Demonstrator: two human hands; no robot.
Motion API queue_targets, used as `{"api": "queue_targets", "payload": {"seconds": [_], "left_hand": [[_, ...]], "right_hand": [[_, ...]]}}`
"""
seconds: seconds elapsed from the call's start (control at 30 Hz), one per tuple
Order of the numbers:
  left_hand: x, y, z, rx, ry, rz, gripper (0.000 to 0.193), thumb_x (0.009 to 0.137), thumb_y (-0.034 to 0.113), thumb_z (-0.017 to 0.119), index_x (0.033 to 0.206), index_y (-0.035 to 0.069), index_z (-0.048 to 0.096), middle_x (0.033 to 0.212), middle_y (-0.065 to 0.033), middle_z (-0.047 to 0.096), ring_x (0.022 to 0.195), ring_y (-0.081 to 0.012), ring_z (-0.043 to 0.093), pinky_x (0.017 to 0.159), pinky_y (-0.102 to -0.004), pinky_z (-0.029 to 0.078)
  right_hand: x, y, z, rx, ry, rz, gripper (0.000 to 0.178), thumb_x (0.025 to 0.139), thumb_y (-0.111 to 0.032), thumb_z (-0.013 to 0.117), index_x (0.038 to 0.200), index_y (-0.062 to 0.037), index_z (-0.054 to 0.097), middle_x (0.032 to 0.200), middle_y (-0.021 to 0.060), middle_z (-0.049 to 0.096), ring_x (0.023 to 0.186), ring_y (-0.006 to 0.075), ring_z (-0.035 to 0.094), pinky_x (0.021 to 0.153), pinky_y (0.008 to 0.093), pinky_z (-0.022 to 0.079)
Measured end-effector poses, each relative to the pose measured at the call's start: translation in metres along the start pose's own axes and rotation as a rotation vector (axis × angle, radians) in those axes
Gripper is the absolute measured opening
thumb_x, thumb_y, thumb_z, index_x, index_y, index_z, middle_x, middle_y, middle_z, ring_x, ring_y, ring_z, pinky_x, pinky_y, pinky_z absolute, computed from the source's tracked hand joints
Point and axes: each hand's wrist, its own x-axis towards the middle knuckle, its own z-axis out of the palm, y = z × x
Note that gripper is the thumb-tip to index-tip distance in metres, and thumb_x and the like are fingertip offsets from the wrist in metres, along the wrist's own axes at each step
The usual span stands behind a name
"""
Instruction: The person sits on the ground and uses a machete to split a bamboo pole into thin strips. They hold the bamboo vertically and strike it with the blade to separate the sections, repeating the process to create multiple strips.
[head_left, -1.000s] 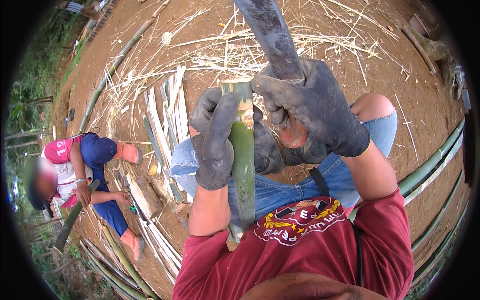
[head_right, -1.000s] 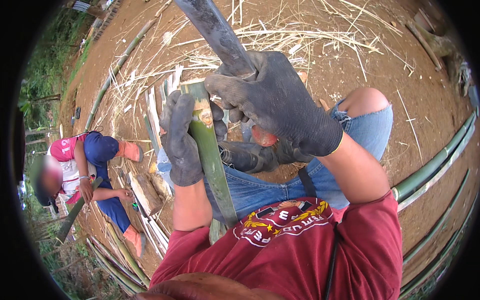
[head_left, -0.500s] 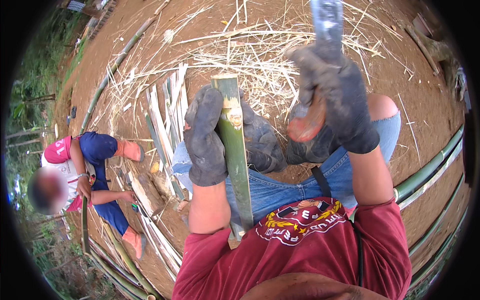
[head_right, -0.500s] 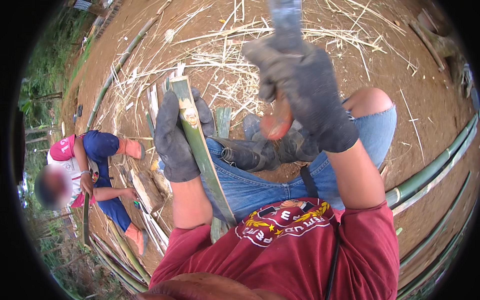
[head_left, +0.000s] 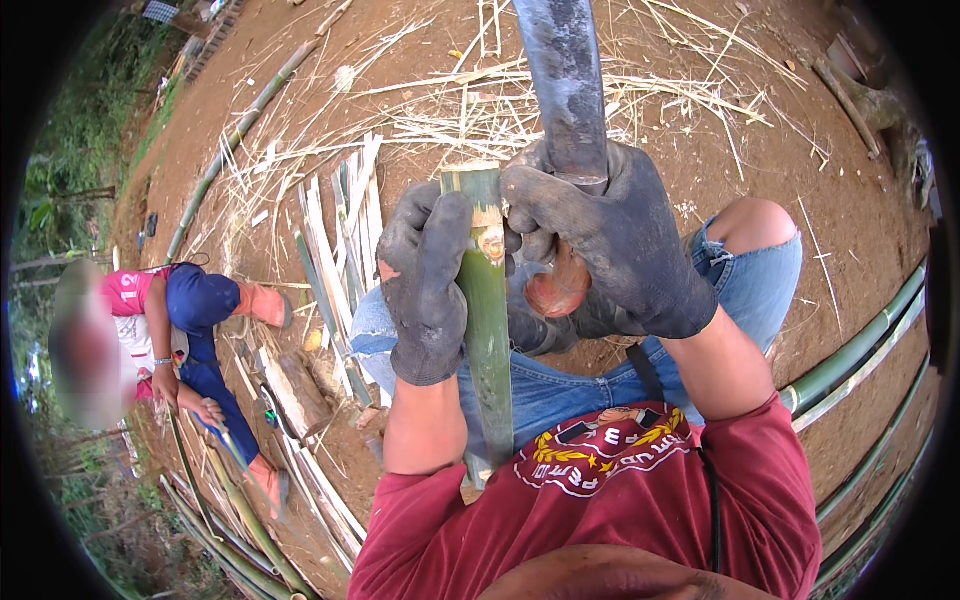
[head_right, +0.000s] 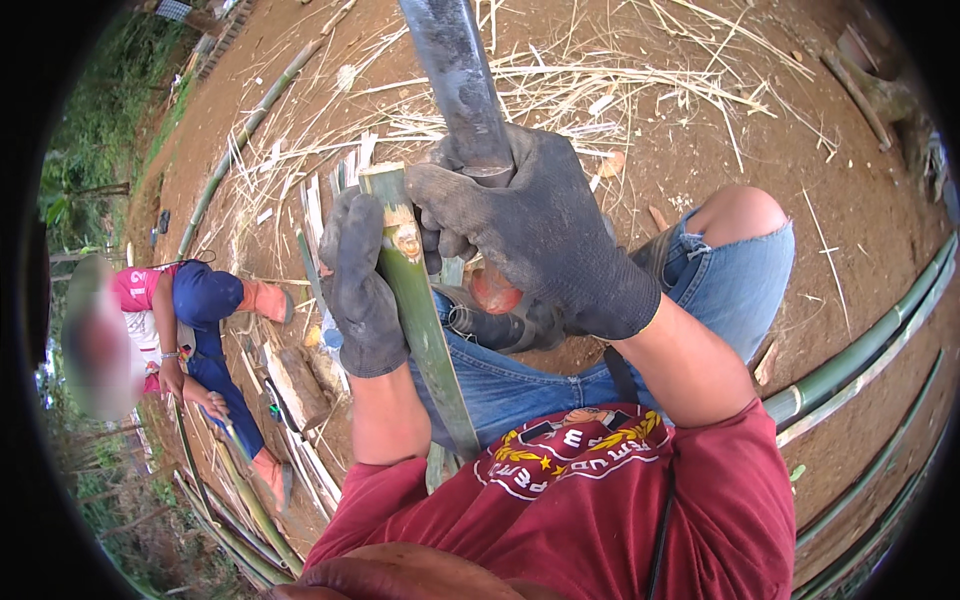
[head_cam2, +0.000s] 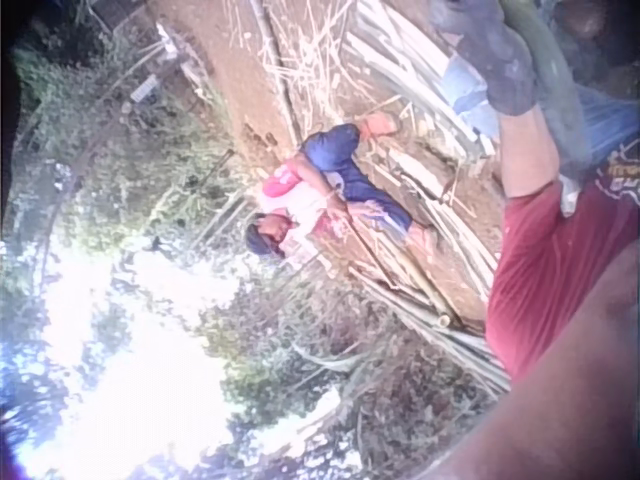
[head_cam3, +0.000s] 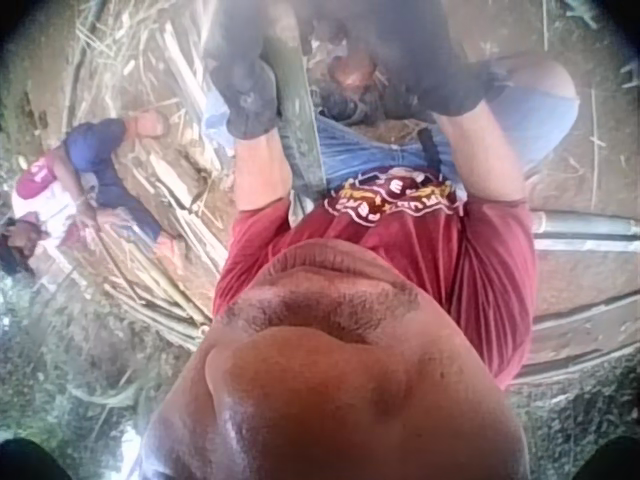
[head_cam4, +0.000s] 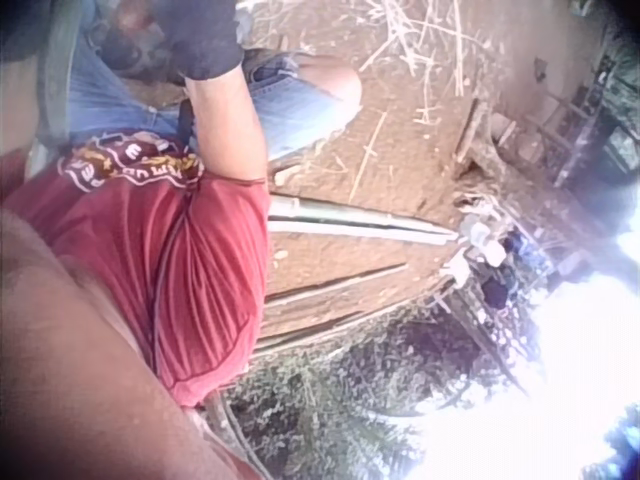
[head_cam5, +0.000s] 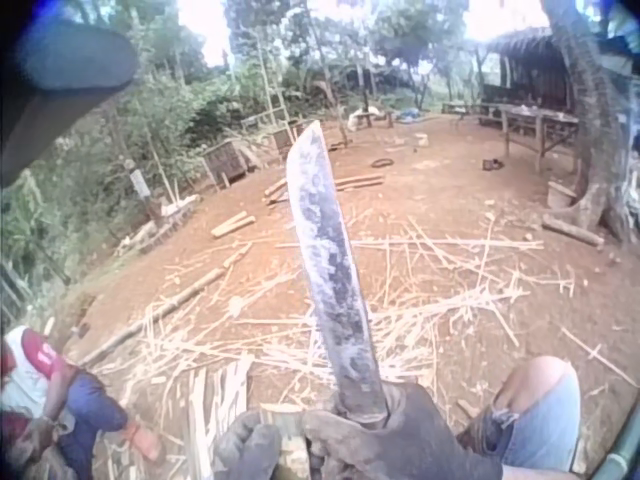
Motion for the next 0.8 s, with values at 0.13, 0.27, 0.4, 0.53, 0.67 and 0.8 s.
{"api": "queue_targets", "payload": {"seconds": [0.13, 0.27, 0.4, 0.53, 0.67, 0.8], "left_hand": [[0.000, 0.004, -0.009, -0.101, -0.016, -0.041, 0.035, 0.098, 0.033, 0.055, 0.101, -0.002, 0.061, 0.077, -0.0091, 0.065, 0.065, -0.0134, 0.062, 0.056, -0.0251, 0.048], [0.003, -0.004, -0.019, -0.227, 0.027, -0.051, 0.036, 0.098, 0.035, 0.054, 0.100, -0.001, 0.060, 0.070, -0.0082, 0.061, 0.056, -0.0147, 0.057, 0.050, -0.0244, 0.044], [0.004, 0.004, -0.020, -0.325, -0.237, -0.015, 0.040, 0.092, 0.039, 0.062, 0.099, 0.000, 0.060, 0.063, -0.0073, 0.057, 0.048, -0.0123, 0.051, 0.044, -0.0239, 0.040], [0.000, -0.002, -0.027, -0.274, -0.299, -0.011, 0.048, 0.079, 0.039, 0.077, 0.101, 0.000, 0.060, 0.071, -0.0084, 0.061, 0.052, -0.0100, 0.054, 0.047, -0.0227, 0.042], [-0.004, 0.002, -0.022, -0.210, -0.271, -0.019, 0.036, 0.078, 0.019, 0.079, 0.101, -0.002, 0.060, 0.090, -0.0096, 0.066, 0.069, -0.0115, 0.063, 0.061, -0.0257, 0.053], [-0.007, 0.004, -0.015, -0.116, -0.211, -0.023, 0.030, 0.077, 0.001, 0.078, 0.101, -0.002, 0.060, 0.089, -0.0092, 0.067, 0.074, -0.0122, 0.066, 0.066, -0.0272, 0.057]], "right_hand": [[-0.004, 0.000, -0.005, -0.070, 0.132, 0.020, 0.020, 0.093, -0.023, 0.066, 0.087, -0.0036, 0.064, 0.070, 0.0001, 0.059, 0.058, 0.0063, 0.056, 0.055, 0.0214, 0.046], [-0.007, 0.004, -0.029, -0.005, 0.245, -0.006, 0.025, 0.094, -0.027, 0.064, 0.093, -0.0022, 0.065, 0.066, -0.0001, 0.057, 0.057, 0.0076, 0.056, 0.055, 0.0225, 0.046], [-0.009, 0.002, -0.040, 0.131, 0.254, -0.005, 0.030, 0.096, -0.029, 0.062, 0.096, 0.0008, 0.066, 0.065, 0.0003, 0.056, 0.057, 0.0082, 0.055, 0.055, 0.0243, 0.046], [-0.010, -0.003, -0.039, -0.133, 0.193, -0.061, 0.030, 0.100, -0.024, 0.056, 0.106, 0.0033, 0.066, 0.066, 0.0008, 0.055, 0.058, 0.0076, 0.053, 0.055, 0.0233, 0.045], [-0.008, -0.007, -0.045, -0.361, 0.118, -0.104, 0.026, 0.097, -0.024, 0.063, 0.100, 0.0010, 0.069, 0.067, 0.0001, 0.058, 0.060, 0.0069, 0.055, 0.055, 0.0244, 0.047], [-0.005, -0.009, -0.046, -0.631, 0.043, -0.284, 0.020, 0.095, -0.022, 0.068, 0.103, -0.0045, 0.071, 0.070, -0.0003, 0.062, 0.064, 0.0077, 0.058, 0.056, 0.0271, 0.049]]}}
